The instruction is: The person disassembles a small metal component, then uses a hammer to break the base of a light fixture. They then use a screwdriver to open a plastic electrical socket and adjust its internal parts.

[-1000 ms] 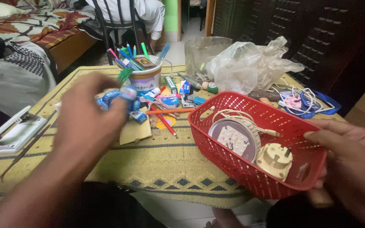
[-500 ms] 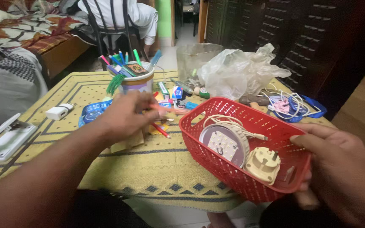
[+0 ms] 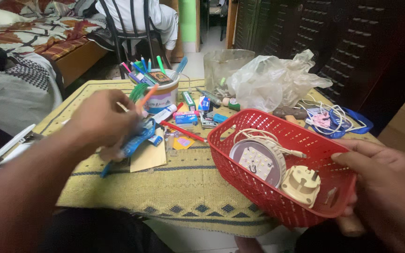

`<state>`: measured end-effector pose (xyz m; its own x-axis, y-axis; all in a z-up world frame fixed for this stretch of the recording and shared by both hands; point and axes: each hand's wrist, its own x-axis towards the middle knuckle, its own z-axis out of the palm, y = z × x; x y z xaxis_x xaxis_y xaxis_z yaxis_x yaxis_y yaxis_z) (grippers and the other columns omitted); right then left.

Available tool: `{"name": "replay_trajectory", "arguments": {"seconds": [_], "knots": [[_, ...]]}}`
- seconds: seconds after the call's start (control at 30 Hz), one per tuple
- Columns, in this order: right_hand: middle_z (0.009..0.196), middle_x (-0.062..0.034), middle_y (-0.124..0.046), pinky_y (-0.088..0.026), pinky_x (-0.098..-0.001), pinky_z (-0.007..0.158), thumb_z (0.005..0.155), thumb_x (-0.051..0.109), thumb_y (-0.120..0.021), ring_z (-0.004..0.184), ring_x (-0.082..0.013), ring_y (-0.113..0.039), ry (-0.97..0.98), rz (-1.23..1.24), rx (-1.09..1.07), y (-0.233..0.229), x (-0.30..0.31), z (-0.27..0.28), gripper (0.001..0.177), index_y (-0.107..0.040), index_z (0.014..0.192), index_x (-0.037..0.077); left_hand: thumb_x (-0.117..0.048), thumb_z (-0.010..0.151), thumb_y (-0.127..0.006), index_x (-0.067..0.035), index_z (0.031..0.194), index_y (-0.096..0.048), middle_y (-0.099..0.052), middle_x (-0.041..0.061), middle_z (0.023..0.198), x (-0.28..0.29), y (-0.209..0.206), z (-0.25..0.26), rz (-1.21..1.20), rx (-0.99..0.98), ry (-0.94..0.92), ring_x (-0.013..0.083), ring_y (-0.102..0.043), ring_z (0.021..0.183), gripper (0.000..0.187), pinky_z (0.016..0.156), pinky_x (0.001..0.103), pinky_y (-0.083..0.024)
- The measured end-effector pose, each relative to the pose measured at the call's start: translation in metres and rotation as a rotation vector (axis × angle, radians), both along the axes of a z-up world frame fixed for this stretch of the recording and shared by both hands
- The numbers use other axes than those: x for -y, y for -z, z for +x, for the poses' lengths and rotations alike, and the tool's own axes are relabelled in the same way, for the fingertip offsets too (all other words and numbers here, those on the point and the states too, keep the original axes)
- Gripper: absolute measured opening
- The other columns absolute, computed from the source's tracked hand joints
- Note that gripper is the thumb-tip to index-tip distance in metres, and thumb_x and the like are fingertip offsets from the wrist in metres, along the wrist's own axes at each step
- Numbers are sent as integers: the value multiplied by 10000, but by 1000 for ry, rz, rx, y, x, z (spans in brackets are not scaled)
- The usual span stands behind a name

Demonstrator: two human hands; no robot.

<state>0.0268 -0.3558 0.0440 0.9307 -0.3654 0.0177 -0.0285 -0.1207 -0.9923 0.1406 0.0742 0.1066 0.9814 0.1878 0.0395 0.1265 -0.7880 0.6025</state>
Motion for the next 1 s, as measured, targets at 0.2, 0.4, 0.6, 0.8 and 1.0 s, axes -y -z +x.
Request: {"name": "replay_trajectory", "arguments": {"seconds": [0.2,0.4,0.6,0.8,1.0], "knots": [[640,-127,-630,-448,-339,341,1014,99,-574,439,-165,-525,21,-8,3,-1,-3,-1,302,-629,1260,-66,-319,836,-781,-134,983,-822,-652,145,1199,42,13,-7,369,304,370,314,-629,1141,239,1017,450,-490],[707,-165,-631,-485,-369,404,1048,141,-581,483,-199,-545,98,0,-149,-15,-8,-6,303,-605,1299,-26,-321,888,-751,-233,1117,-785,-596,78,1284,72,14,-14,559,47,344,331,-524,1266,248,1056,547,-422],[820,-162,-715,-529,-352,477,1010,86,-570,567,-177,-620,-30,65,-4,-19,-15,-11,296,-619,1275,-35,-321,916,-677,-134,1077,-766,-735,51,969,75,-6,-21,15,237,333,229,-719,948,262,896,439,-541],[853,-125,-676,-653,-475,719,1038,57,-572,671,-158,-676,-173,151,182,-4,2,-2,338,-603,1361,-37,-195,953,-607,-42,996,-668,-657,51,908,71,-32,-35,-1120,37,257,141,-635,800,170,741,314,-591],[911,-162,-669,-659,-464,785,1138,161,-581,769,-190,-709,-251,156,124,-12,0,-2,377,-545,1438,-65,-229,985,-540,-36,1065,-664,-666,45,941,76,-36,-58,-1295,-62,296,130,-620,804,242,763,305,-564]]}}
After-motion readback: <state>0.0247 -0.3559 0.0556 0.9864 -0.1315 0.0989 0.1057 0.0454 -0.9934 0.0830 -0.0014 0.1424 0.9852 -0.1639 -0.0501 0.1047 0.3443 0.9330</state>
